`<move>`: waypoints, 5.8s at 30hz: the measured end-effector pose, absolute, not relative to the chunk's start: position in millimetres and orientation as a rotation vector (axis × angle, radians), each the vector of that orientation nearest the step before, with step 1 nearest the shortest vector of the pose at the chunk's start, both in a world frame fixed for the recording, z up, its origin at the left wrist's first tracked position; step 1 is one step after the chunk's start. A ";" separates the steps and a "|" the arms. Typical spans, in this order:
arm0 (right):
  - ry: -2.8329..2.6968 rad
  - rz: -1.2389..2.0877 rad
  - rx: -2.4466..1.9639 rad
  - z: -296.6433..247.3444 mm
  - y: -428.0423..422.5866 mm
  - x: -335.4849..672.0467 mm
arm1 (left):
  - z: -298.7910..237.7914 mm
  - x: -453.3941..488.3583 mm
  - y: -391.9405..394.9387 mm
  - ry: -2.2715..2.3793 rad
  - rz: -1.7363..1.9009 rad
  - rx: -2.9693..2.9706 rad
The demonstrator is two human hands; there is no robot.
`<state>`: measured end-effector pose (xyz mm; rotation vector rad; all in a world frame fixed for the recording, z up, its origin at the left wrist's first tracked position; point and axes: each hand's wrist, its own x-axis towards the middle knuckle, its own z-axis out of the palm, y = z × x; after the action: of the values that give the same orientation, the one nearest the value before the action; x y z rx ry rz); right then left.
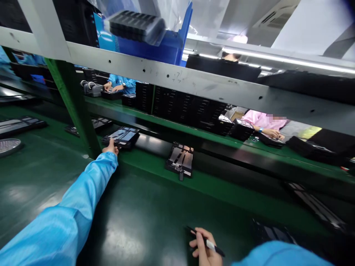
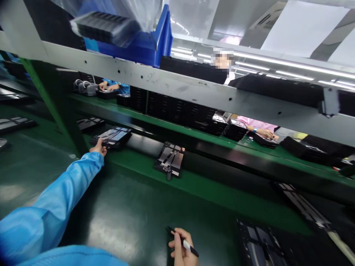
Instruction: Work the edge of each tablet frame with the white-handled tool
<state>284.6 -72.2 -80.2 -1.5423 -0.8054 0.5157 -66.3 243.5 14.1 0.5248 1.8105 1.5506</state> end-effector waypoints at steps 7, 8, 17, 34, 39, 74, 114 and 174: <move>-0.837 0.640 -1.506 -70.0 -74.1 296.7 | 27.6 -26.3 217.5 1.599 1.502 0.386; -0.861 0.678 -1.511 -68.9 -74.7 300.1 | 29.5 -21.2 204.8 1.565 1.494 0.384; -0.773 0.699 -1.374 -62.1 -79.4 290.8 | 21.4 -6.1 8.4 1.313 1.105 0.369; -1.154 0.957 -1.601 -45.3 -158.8 336.0 | -22.6 23.7 -48.9 1.128 0.469 1.773; -1.199 0.975 -1.570 -45.1 -160.1 331.3 | -44.6 37.3 -58.6 1.026 0.572 2.100; -1.575 0.964 -1.414 -15.0 -121.9 257.0 | -27.1 53.1 -57.7 0.727 0.642 2.256; -1.627 0.827 -1.296 -9.5 -141.7 266.8 | -33.5 31.2 -78.9 0.663 0.654 3.063; -1.061 1.403 -1.427 -24.1 -169.0 239.0 | -37.0 -1.0 -109.9 0.497 0.602 2.842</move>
<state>239.0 -169.0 -24.1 -1.4267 -1.0615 1.4034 -1.0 -109.9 -37.0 2.8419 0.4971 0.6022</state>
